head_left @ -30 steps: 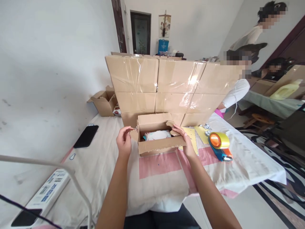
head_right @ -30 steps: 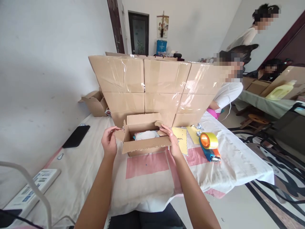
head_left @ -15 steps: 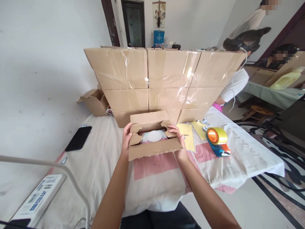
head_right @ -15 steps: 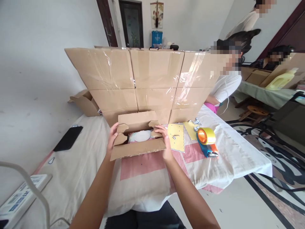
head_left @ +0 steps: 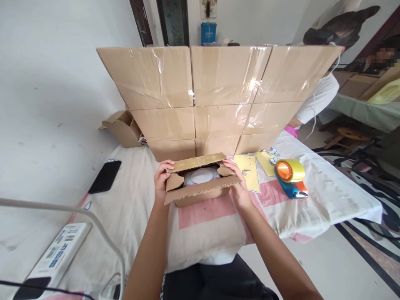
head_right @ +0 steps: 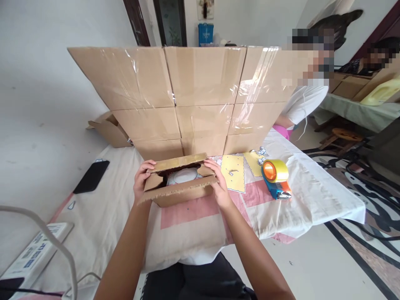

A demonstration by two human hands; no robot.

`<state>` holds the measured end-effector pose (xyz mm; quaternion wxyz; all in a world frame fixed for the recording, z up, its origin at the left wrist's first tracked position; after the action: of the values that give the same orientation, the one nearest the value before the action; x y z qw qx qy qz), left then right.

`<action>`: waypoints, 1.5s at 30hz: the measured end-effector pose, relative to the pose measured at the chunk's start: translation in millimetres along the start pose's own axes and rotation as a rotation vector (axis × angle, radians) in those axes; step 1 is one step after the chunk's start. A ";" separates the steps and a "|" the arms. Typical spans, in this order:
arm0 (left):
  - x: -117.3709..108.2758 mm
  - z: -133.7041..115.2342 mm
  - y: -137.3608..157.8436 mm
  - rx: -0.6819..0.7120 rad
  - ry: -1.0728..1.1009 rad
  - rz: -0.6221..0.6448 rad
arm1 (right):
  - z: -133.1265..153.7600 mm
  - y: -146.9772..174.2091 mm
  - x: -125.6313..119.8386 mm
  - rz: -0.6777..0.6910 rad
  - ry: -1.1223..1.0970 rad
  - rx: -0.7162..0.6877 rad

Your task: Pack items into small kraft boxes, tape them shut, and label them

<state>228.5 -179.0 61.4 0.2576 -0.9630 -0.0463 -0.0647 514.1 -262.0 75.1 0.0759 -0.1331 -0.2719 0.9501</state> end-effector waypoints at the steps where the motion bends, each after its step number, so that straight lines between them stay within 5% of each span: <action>1: 1.1 -0.9 0.7 -0.004 0.008 -0.005 | -1.9 1.2 0.9 -0.024 0.002 0.011; 15: 8.2 -12.9 7.5 0.086 -0.031 0.056 | -1.8 -1.0 1.9 -0.163 0.002 0.096; 25: 7.7 -11.3 6.2 0.058 -0.120 0.061 | 4.1 -3.1 3.9 -0.074 0.146 0.052; 33: 8.1 -12.1 7.0 0.081 -0.058 0.049 | 4.7 -3.5 2.0 -0.207 -0.044 -0.087; 45: 5.6 -9.5 8.1 0.118 -0.072 0.044 | 4.1 -2.1 1.4 -0.171 -0.046 -0.084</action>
<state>234.0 -190.5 66.4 0.3135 -0.9486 -0.0381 -0.0216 511.7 -261.9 79.3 0.1447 -0.0907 -0.3237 0.9306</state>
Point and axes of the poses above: each hand's wrist, its own y-axis away from the middle knuckle, its own x-axis out of the palm, z = x × y, the point moved 6 cm from there along -y, towards the middle knuckle, and after that the axes turned 5 degrees about -y, right-handed, at the moved point
